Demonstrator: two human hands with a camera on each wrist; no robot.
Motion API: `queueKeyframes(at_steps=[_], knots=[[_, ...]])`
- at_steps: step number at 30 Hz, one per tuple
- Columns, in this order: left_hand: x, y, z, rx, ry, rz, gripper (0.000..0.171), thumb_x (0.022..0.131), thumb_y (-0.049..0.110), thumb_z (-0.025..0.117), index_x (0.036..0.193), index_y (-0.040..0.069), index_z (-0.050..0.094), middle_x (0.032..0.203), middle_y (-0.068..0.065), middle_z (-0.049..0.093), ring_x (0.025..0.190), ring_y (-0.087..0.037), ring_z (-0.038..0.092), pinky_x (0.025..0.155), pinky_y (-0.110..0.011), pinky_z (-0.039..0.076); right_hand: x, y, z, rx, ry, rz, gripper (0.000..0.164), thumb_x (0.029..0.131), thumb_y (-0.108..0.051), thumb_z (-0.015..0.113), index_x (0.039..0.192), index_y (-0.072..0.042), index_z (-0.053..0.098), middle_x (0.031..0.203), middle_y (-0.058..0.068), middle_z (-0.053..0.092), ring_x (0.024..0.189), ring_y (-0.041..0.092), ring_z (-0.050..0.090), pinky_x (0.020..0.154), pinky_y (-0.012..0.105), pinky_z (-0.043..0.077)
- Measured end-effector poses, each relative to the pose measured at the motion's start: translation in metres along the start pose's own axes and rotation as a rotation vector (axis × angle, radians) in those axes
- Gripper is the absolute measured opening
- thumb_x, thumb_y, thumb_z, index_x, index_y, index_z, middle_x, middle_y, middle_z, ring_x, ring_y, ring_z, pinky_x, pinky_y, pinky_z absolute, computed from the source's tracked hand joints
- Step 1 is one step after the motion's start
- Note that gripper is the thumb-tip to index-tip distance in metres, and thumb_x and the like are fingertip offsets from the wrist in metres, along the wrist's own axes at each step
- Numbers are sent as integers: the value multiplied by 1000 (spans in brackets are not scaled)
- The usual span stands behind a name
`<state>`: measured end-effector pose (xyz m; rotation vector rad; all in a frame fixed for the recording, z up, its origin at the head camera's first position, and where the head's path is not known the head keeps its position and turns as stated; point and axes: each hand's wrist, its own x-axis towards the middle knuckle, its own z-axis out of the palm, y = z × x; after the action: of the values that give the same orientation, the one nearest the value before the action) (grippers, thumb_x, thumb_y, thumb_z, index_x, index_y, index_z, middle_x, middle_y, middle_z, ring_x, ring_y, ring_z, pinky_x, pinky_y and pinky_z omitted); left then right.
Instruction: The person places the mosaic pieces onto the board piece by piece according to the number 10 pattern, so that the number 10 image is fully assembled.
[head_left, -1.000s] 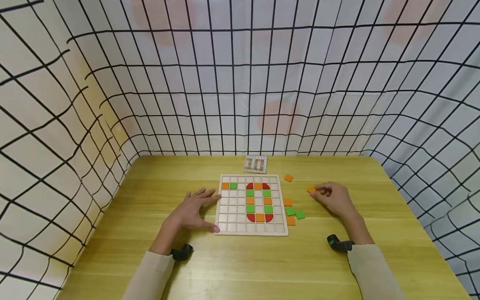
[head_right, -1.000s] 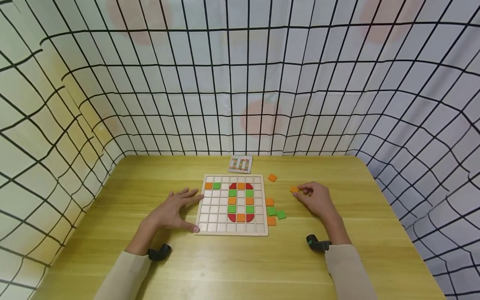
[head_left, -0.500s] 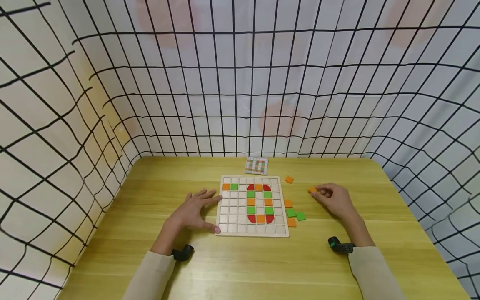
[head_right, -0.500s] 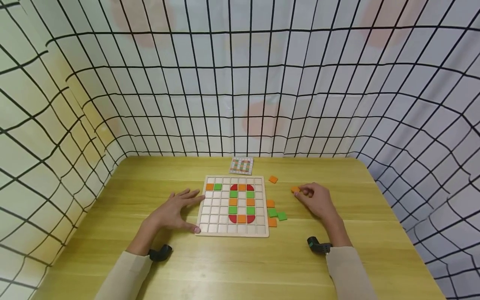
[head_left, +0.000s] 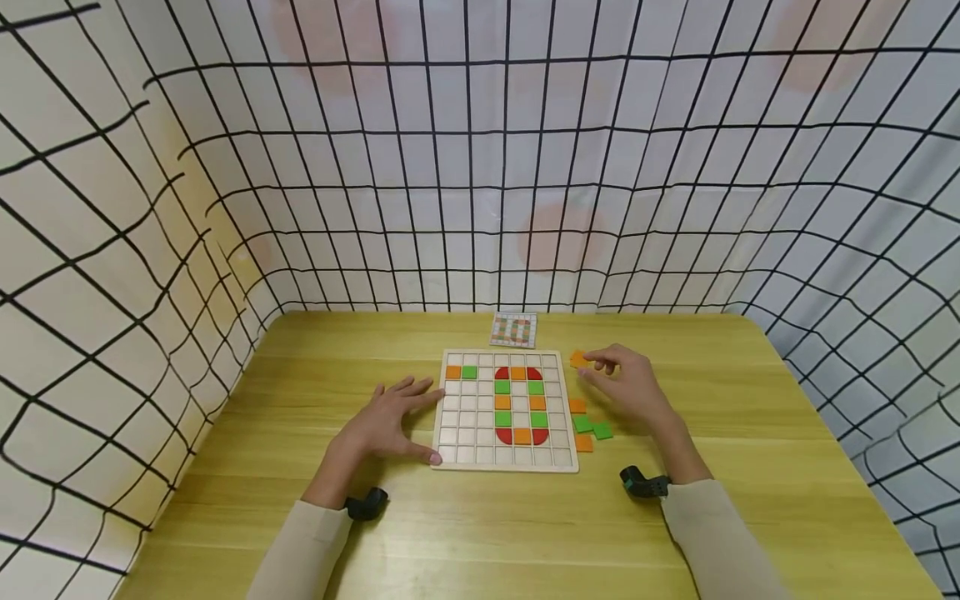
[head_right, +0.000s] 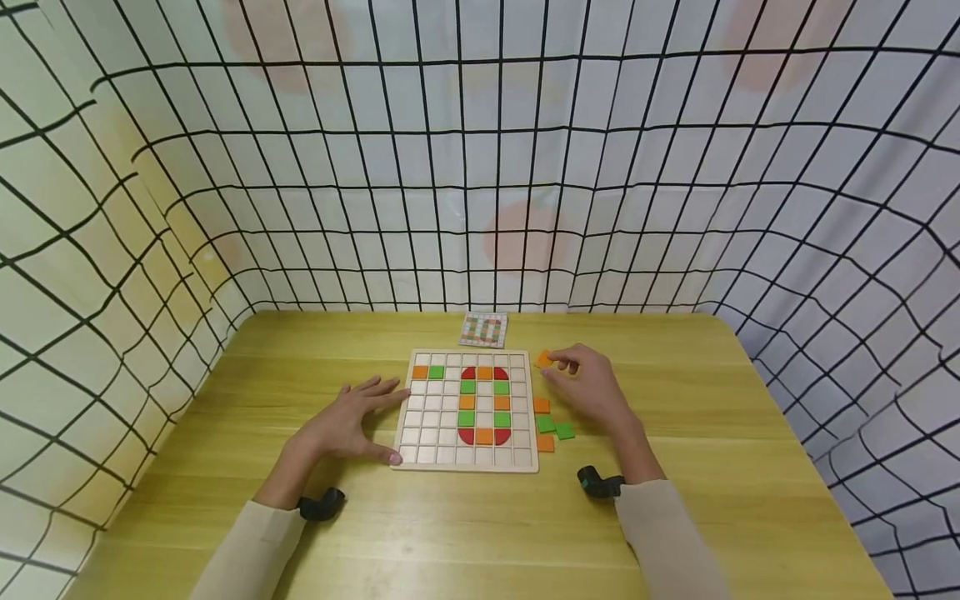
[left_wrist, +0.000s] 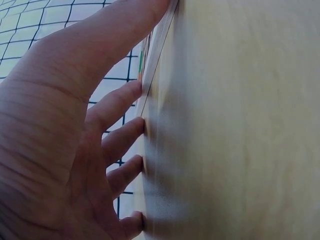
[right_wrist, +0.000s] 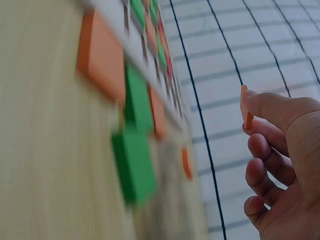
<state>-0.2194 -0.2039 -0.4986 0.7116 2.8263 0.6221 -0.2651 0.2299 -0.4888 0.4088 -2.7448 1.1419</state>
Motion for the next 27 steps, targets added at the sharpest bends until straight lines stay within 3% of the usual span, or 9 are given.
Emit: queueKeyframes(at_steps=[8, 19, 27], knots=[[1, 0, -1, -8, 9, 7, 108, 64, 75, 84, 156, 31, 48, 167, -7, 36, 157, -42, 24, 121, -76, 10, 19, -36, 32, 65, -84, -12, 29, 94, -31, 77, 118, -14, 77, 95, 2, 61, 88, 21, 50, 72, 35, 44], [2, -1, -1, -4, -1, 2, 108, 64, 76, 83, 156, 32, 47, 168, -6, 35, 158, -41, 23, 121, -76, 9, 33, -65, 81, 104, -154, -54, 29, 93, -29, 79, 117, -13, 77, 98, 2, 64, 86, 21, 52, 72, 32, 46], [2, -1, 0, 1, -15, -6, 108, 65, 76, 83, 156, 32, 46, 168, -6, 34, 157, -41, 23, 120, -76, 10, 36, -77, 109, 91, -196, -63, 24, 92, -30, 79, 113, -17, 79, 88, -4, 63, 78, 16, 52, 69, 28, 46]])
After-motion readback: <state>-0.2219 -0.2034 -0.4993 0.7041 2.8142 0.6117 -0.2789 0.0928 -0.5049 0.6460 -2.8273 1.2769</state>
